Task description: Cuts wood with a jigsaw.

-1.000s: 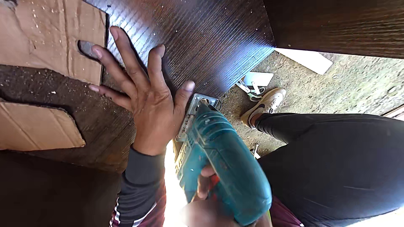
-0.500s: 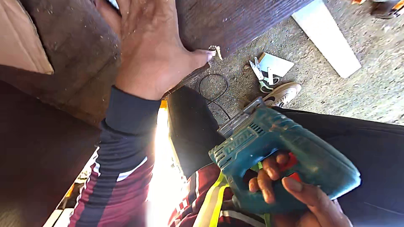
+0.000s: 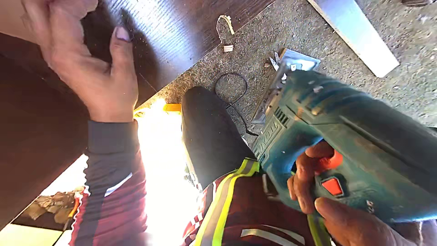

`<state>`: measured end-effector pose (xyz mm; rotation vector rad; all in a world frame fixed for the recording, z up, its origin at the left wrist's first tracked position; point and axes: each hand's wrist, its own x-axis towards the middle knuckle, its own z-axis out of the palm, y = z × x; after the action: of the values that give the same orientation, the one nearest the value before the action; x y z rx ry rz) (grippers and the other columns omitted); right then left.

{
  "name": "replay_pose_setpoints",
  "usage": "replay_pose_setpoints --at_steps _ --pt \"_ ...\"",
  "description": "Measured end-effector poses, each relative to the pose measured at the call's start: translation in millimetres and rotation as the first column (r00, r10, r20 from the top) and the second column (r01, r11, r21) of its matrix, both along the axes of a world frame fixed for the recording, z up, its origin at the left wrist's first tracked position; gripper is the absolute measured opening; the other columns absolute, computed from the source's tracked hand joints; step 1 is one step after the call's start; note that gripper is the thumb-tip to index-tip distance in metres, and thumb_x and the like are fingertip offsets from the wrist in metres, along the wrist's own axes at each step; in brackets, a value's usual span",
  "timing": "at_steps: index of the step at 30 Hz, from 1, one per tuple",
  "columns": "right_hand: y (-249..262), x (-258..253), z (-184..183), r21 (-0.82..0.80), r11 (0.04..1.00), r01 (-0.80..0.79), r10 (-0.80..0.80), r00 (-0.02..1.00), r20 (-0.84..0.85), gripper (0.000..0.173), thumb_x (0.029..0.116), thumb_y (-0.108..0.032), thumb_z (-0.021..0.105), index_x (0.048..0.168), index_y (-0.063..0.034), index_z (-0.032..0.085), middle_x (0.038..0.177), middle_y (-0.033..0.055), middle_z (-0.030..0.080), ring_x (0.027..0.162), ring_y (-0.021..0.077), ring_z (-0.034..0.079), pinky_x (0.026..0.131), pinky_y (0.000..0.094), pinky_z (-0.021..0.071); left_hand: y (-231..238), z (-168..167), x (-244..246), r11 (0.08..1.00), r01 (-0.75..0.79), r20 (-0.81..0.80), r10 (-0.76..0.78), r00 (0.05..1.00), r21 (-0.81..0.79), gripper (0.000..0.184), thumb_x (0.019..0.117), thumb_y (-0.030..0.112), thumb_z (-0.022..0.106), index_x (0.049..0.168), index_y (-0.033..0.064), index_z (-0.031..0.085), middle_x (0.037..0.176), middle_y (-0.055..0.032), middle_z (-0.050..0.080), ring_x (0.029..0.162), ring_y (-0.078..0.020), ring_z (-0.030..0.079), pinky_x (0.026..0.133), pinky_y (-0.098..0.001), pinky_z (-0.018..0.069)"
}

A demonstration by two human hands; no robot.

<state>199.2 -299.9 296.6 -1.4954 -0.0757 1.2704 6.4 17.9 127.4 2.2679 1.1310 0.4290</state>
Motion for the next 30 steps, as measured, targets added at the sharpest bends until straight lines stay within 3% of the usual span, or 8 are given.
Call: replay_pose_setpoints --at_steps 1,4,7,11,13,17,22,30 --pt "6.7 2.2 0.6 -0.060 0.997 -0.057 0.060 0.996 0.062 0.039 0.0861 -0.009 0.073 0.121 -0.0054 0.055 0.109 0.0076 0.070 0.083 0.0152 0.070 0.069 0.0318 0.0624 -1.2 0.0 -5.6 1.000 -0.012 0.012 0.012 1.000 0.012 0.036 0.1015 0.036 0.063 0.126 0.0097 0.069 0.133 -0.0158 0.063 0.131 -0.0267 0.055 0.112 -0.0451 0.0424" --pt "10.2 9.0 -0.9 -0.172 0.958 -0.231 0.263 0.946 0.191 0.049 0.0863 -0.019 0.082 0.124 -0.0018 0.057 0.101 0.0062 0.069 0.079 0.0154 0.068 0.068 0.0325 0.0619 -6.4 -2.9 -0.8 0.998 0.032 0.092 -0.037 0.995 0.051 0.030 0.1022 0.030 0.063 0.121 0.0074 0.071 0.127 -0.0167 0.066 0.125 -0.0273 0.059 0.108 -0.0456 0.0457" --pt "31.9 9.7 0.4 -0.208 0.941 -0.268 0.312 0.924 0.220 0.048 0.0837 -0.016 0.084 0.121 -0.0006 0.059 0.103 0.0043 0.071 0.090 0.0119 0.071 0.081 0.0290 0.0626 -10.5 -7.9 22.4 0.988 0.143 0.146 -0.150 0.978 0.063 0.034 0.1031 0.031 0.062 0.122 0.0042 0.071 0.125 -0.0198 0.066 0.125 -0.0292 0.059 0.109 -0.0459 0.0446" --pt "52.5 5.4 -9.0 -0.173 0.935 -0.310 0.345 0.905 0.247 0.047 0.0843 -0.014 0.080 0.119 0.0080 0.058 0.098 0.0111 0.071 0.088 0.0114 0.070 0.081 0.0272 0.0613 -9.4 -3.9 62.6 0.966 0.257 0.096 -0.253 0.963 -0.028 0.039 0.1038 0.034 0.059 0.128 0.0054 0.069 0.131 -0.0213 0.064 0.128 -0.0316 0.056 0.112 -0.0465 0.0405" --pt "62.3 6.4 -11.7 -0.162 0.930 -0.331 0.366 0.885 0.289 0.045 0.0874 -0.019 0.079 0.118 0.0080 0.059 0.100 0.0118 0.072 0.095 0.0080 0.069 0.088 0.0232 0.0579 -1.7 -18.4 75.4 0.945 0.325 0.089 -0.321 0.943 -0.030 0.048 0.1044 0.044 0.053 0.134 0.0085 0.066 0.138 -0.0217 0.060 0.135 -0.0351 0.051 0.118 -0.0546 0.0314" --pt "85.8 13.5 -16.1 -0.147 0.925 -0.351 0.378 0.892 0.248 0.047 0.0882 -0.014 0.079 0.122 0.0089 0.057 0.102 0.0128 0.071 0.096 0.0123 0.069 0.089 0.0294 0.0592 0.2 -24.9 86.2 0.921 0.389 -0.072 -0.387 0.919 0.006 0.072 0.1005 0.069 0.034 0.141 0.0166 0.061 0.161 -0.0146 0.044 0.154 -0.0396 0.030 0.122 -0.0735 0.0042" --pt "119.6 16.6 -20.4 -0.235 0.901 -0.365 0.416 0.880 0.228 0.042 0.0858 -0.011 0.080 0.116 0.0076 0.059 0.097 0.0093 0.072 0.093 0.0069 0.070 0.087 0.0238 0.0603 -0.7 -23.8 88.8 0.932 0.362 -0.104 -0.357 0.928 0.033 0.065 0.0973 0.067 0.047 0.138 0.0195 0.063 0.165 -0.0116 0.039 0.157 -0.0404 0.021 0.120 -0.0772 -0.0009" --pt "143.5 13.5 -18.3 -0.212 0.921 -0.326 0.354 0.929 0.109 0.043 0.0875 -0.017 0.080 0.114 0.0089 0.058 0.094 0.0140 0.070 0.090 0.0121 0.069 0.087 0.0282 0.0589 -0.3 -15.7 92.7 0.944 0.328 -0.104 -0.330 0.938 -0.041 0.050 0.0988 0.051 0.057 0.132 0.0153 0.068 0.165 -0.0141 0.037 0.157 -0.0434 0.017 0.120 -0.0773 -0.0016"
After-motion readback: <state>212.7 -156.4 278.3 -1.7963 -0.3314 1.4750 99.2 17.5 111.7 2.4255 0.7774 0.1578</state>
